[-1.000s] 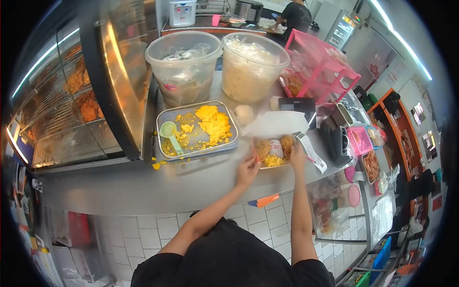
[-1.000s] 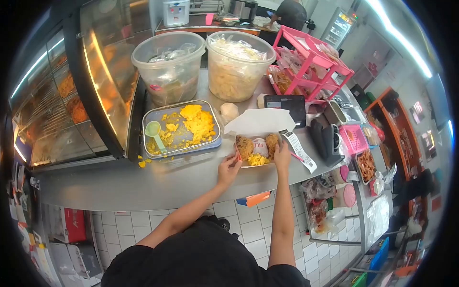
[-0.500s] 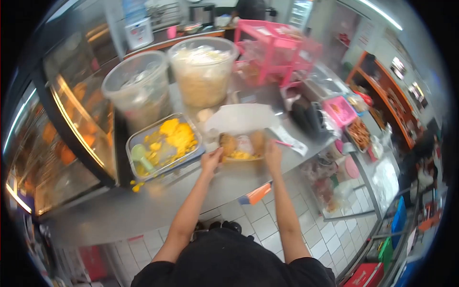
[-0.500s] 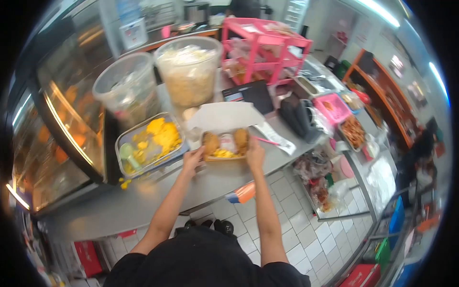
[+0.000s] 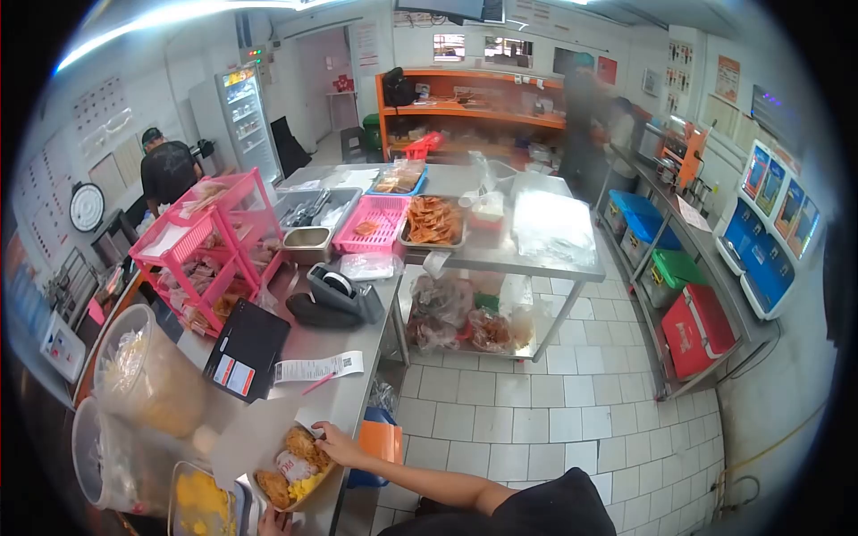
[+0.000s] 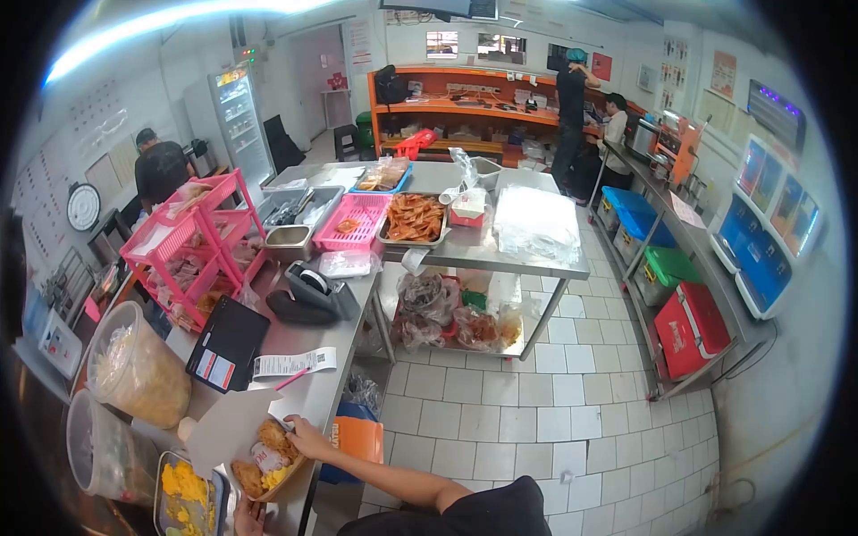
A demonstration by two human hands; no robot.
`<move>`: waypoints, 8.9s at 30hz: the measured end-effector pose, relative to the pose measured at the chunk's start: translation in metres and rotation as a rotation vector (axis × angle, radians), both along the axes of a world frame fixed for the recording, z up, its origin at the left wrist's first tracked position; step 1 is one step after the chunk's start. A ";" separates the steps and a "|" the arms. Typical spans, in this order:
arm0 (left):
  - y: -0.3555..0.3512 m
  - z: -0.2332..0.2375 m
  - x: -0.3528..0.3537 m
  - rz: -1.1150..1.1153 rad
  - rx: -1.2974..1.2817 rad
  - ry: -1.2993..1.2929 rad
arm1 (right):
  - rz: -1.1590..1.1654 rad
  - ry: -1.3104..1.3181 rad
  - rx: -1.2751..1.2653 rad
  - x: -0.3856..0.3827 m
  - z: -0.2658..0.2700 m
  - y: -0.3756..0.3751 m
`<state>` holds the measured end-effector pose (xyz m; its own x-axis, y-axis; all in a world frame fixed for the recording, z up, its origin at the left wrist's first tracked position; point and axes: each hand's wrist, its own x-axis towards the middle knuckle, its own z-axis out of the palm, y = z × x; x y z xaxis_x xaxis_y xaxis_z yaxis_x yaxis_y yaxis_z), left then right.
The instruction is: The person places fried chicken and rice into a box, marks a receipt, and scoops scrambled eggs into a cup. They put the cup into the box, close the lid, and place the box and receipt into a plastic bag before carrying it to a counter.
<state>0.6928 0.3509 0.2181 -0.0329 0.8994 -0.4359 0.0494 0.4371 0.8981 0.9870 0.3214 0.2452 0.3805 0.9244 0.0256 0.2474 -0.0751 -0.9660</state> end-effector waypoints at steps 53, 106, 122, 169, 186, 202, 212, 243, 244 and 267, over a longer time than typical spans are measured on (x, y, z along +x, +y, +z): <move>0.066 0.154 0.049 -0.322 1.188 0.548 | 0.269 -0.630 0.359 0.019 0.141 0.057; -0.017 0.079 0.061 -0.317 0.666 0.274 | 0.292 -0.126 0.191 0.009 0.018 -0.009; 0.001 0.102 0.036 -0.692 0.897 0.496 | 0.698 -0.548 0.023 0.044 0.086 -0.004; 0.003 0.122 0.071 -0.905 0.921 0.691 | 0.841 -0.740 0.398 0.003 0.069 0.005; 0.008 0.093 0.065 -0.825 1.059 0.571 | 0.870 -0.792 0.424 0.005 0.074 0.001; 0.009 0.129 0.081 -0.994 1.159 0.802 | 0.823 -0.946 0.345 -0.002 0.071 0.007; 0.002 0.114 0.076 -0.970 1.154 0.746 | 0.902 -0.955 0.355 0.003 0.085 0.005; -0.012 0.114 0.073 -0.859 1.183 0.635 | 0.653 -1.127 0.090 -0.039 0.066 0.028; -0.012 0.113 0.073 -0.862 1.175 0.627 | 0.666 -1.124 0.093 -0.039 0.066 0.030; -0.008 0.100 0.071 -0.873 1.177 0.514 | 0.757 -0.988 0.135 -0.033 0.070 0.028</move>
<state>0.7640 0.3430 0.3179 0.7462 0.5329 0.3990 0.3031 -0.8056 0.5090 0.9543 0.3497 0.3155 -0.4804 0.8703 0.1084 0.8076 0.4872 -0.3322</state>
